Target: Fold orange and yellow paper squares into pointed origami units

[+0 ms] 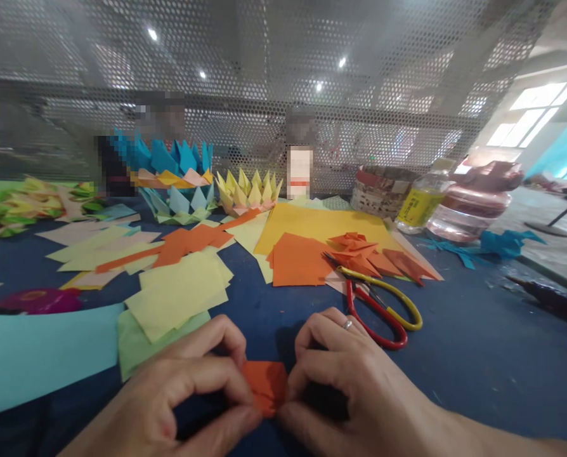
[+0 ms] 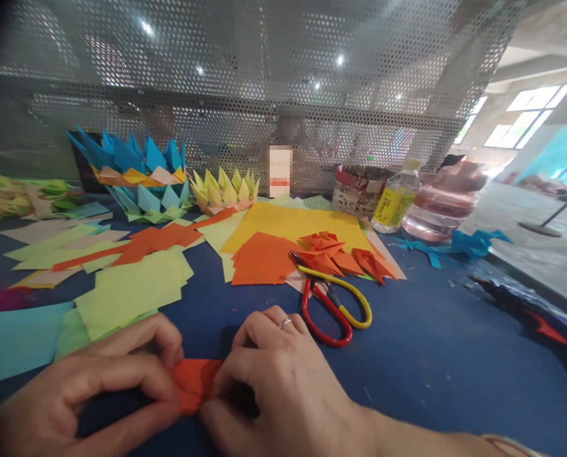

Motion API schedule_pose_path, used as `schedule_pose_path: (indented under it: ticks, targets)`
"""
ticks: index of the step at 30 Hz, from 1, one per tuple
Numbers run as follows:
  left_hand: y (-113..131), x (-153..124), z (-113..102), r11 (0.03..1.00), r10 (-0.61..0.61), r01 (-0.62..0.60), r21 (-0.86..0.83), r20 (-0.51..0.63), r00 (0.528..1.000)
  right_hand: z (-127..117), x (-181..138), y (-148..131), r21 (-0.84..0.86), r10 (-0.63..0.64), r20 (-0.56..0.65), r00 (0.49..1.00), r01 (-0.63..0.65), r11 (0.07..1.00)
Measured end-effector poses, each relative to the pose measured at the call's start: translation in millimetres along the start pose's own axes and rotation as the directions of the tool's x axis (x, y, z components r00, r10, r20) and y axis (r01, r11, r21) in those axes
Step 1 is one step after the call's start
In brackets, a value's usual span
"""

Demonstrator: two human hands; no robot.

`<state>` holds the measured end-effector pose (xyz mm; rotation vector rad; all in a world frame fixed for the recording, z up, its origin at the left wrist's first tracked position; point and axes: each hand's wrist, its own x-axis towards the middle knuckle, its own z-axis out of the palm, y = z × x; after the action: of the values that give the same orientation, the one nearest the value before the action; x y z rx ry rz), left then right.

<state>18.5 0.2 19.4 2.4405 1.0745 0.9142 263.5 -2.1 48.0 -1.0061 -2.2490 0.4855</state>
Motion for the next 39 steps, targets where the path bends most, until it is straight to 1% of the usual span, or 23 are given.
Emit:
schedule_pose_path:
  ticks: [4, 8, 13, 16, 22, 24, 26, 30, 39]
  targets:
    - [-3.5, -1.3, 2.0, 0.999, -0.024, 0.024, 0.022, 0.012, 1.000, -2.0, 0.7, -0.6, -0.015, 0.028, 0.040, 0.999, -0.027, 1.000]
    - [0.8, 0.5, 2.1, 0.998, -0.010, 0.010, 0.055, 0.011, 1.000, 1.3, 0.9, 0.9, -0.025, 0.024, 0.054, 0.998, -0.022, 0.999]
    - [6.8, 4.6, 2.5, 0.997, -0.042, 0.043, 0.066, -0.020, 0.999, 3.3, 3.0, 0.2, -0.077, 0.023, 0.047, 0.999, -0.019, 0.997]
    - [6.5, 6.1, 3.3, 0.998, -0.002, 0.003, 0.062, -0.016, 1.000, 1.1, 2.3, -1.5, -0.095, 0.024, 0.054, 0.998, -0.018, 0.995]
    - [4.3, 4.2, 5.6, 0.997, 0.032, -0.030, 0.074, -0.028, 0.999, 1.0, 0.2, -2.0, -0.110, 0.027, 0.041, 0.999, -0.022, 0.994]
    - [4.5, 3.8, 6.3, 0.996, 0.037, -0.035, 0.081, -0.023, 0.999, 1.4, 1.0, -2.4, -0.106, 0.051, 0.037, 0.998, -0.047, 0.993]
    - [4.5, 4.2, 6.9, 0.996, 0.034, -0.030, 0.083, -0.042, 0.999, 1.1, 2.0, -3.2, -0.106, 0.083, 0.045, 0.996, -0.077, 0.991]
    - [3.0, 4.1, 6.8, 0.998, 0.025, -0.021, 0.054, -0.076, 0.997, -0.1, 2.2, -3.3, -0.108, 0.093, 0.084, 0.992, -0.084, 0.991]
    - [4.5, 5.3, 0.4, 0.993, 0.100, -0.096, 0.075, -0.054, 0.993, 0.1, 3.4, -2.0, -0.099, 0.078, 0.163, 0.984, -0.062, 0.993]
